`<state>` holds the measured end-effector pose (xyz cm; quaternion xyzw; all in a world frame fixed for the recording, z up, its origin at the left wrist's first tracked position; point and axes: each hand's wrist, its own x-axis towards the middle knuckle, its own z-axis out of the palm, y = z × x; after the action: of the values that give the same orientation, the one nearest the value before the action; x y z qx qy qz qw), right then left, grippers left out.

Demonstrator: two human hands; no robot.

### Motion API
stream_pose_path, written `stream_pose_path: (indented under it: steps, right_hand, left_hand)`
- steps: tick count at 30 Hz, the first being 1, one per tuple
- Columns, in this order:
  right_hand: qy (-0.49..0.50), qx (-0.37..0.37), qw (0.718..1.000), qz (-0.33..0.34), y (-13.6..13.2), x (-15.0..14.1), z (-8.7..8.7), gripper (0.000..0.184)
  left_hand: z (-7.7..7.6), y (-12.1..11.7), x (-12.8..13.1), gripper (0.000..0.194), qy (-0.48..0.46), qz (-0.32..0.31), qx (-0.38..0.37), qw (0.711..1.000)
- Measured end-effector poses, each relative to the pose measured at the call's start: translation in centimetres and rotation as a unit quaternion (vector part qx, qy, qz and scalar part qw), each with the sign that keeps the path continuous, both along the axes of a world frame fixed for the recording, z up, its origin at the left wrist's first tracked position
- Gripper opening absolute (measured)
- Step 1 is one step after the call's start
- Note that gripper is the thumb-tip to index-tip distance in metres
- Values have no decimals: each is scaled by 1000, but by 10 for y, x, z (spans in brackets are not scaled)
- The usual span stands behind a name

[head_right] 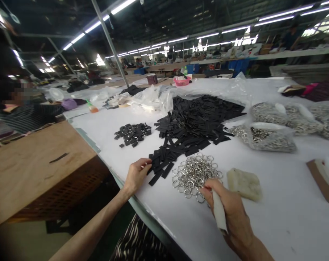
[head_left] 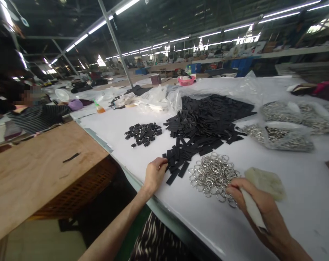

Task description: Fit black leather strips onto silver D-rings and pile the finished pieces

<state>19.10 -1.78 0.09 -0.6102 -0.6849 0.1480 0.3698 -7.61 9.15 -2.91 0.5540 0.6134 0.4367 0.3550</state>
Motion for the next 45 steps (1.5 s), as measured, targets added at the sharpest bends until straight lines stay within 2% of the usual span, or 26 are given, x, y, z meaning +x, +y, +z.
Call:
stream_pose_path:
  steps: [4, 8, 12, 15, 18, 21, 24, 28, 34, 40, 43, 45]
  right_hand:
    - [-6, 5, 1000, -4, 2, 0, -5, 22]
    - [-13, 12, 1000, -4, 4, 3, -10, 21]
    - [-28, 19, 999, 18, 5, 4, -12, 21]
    - [-24, 1, 999, 23, 8, 6, -11, 21]
    - [-16, -13, 1000, -1, 11, 10, -10, 21]
    - [3, -42, 999, -12, 14, 11, -10, 16]
    - [11, -71, 997, 19, 13, 7, -15, 7]
    - [-51, -23, 996, 67, 11, -4, -22, 6]
    - [-177, 59, 974, 129, 17, -25, -31, 15]
    - [-235, 90, 957, 145, 19, -36, -42, 18]
    - [-234, 105, 957, 137, 17, -32, -42, 19]
    - [-194, 95, 969, 120, 15, -27, -38, 22]
  left_hand:
    - [6, 6, 13, 9, 80, -30, 18, 996]
    - [14, 26, 18, 11, 124, -17, 14, 992]
    - [16, 51, 18, 23, 141, -2, -23, 990]
    - [17, 62, 16, 17, 142, -4, -59, 988]
    - [20, 62, 15, 17, 128, -28, -86, 988]
    - [26, 54, 15, 16, 87, -60, -90, 990]
    - [35, 39, 15, 7, 27, -83, -86, 992]
    - [41, 11, 18, 12, -56, -98, -85, 990]
    - [26, -32, 47, 18, -246, -130, -183, 943]
    - [15, -57, 70, 20, -303, -144, -251, 908]
    - [15, -63, 75, 17, -309, -159, -258, 902]
    - [17, -66, 77, 16, -304, -160, -257, 903]
